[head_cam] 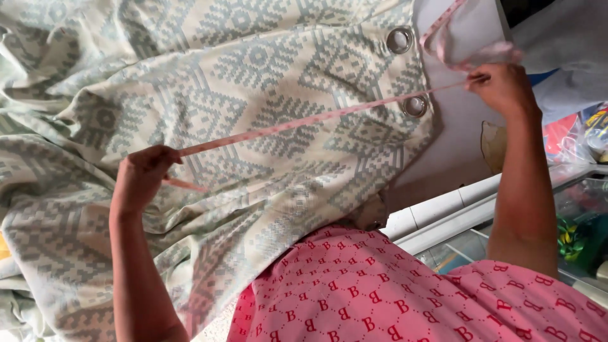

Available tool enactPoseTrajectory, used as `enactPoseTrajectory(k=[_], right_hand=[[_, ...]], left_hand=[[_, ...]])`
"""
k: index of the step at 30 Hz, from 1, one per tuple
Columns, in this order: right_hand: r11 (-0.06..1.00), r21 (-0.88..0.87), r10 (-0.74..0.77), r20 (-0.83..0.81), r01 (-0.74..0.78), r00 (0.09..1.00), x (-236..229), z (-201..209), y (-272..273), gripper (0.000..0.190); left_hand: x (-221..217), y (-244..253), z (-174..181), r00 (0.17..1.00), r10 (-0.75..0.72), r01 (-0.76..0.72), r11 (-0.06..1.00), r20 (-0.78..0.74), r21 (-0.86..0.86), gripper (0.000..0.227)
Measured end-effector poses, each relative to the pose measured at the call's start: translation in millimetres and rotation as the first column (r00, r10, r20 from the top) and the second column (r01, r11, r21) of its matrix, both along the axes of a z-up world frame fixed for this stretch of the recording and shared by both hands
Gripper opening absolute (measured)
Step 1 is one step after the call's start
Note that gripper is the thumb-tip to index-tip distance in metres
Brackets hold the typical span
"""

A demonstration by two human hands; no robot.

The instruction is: The person measures a patterned curtain with metal grommets using a pink measuring tape. They repeatedly stretch the tape across the fabric, adjust the curtain's position, and smooth out the material on a white table.

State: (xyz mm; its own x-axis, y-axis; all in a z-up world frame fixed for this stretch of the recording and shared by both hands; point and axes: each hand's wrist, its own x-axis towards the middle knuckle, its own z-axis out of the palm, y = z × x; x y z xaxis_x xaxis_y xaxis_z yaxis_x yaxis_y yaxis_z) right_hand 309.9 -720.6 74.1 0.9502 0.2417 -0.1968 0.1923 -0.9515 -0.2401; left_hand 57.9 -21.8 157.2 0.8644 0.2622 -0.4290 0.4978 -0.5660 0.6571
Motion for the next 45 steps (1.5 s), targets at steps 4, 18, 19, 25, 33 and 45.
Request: enactPoseTrajectory(k=[4, 18, 19, 25, 33, 45], right_hand=[[0.979, -0.195, -0.014, 0.23, 0.06, 0.973, 32, -47, -28, 0.025], [0.628, 0.724, 0.583, -0.195, -0.285, 0.789, -111, 61, 351, 0.065], [0.621, 0.727, 0.592, -0.191, -0.292, 0.783, -116, 51, 369, 0.065], [0.368, 0.927, 0.803, -0.276, -0.075, 0.529, -126, -28, 432, 0.03], [0.437, 0.709, 0.777, 0.012, -0.553, 0.63, -62, -29, 397, 0.016], [0.817, 0.385, 0.576, -0.561, -0.428, 0.595, 5, 34, 269, 0.017]], left_hand=[[-8, 30, -55, 0.999, -0.054, 0.051, 0.973, 0.005, 0.225, 0.02], [20, -60, -35, 0.969, -0.243, 0.237, 0.966, 0.044, 0.103, 0.019], [24, -65, -31, 0.972, -0.233, 0.227, 0.968, 0.043, 0.109, 0.019], [14, -45, -38, 0.968, -0.226, 0.229, 0.973, 0.113, -0.013, 0.013], [-29, 45, -74, 0.992, -0.02, 0.032, 0.995, 0.121, -0.099, 0.013], [-25, 98, -106, 0.943, 0.276, -0.266, 0.961, 0.188, -0.08, 0.007]])
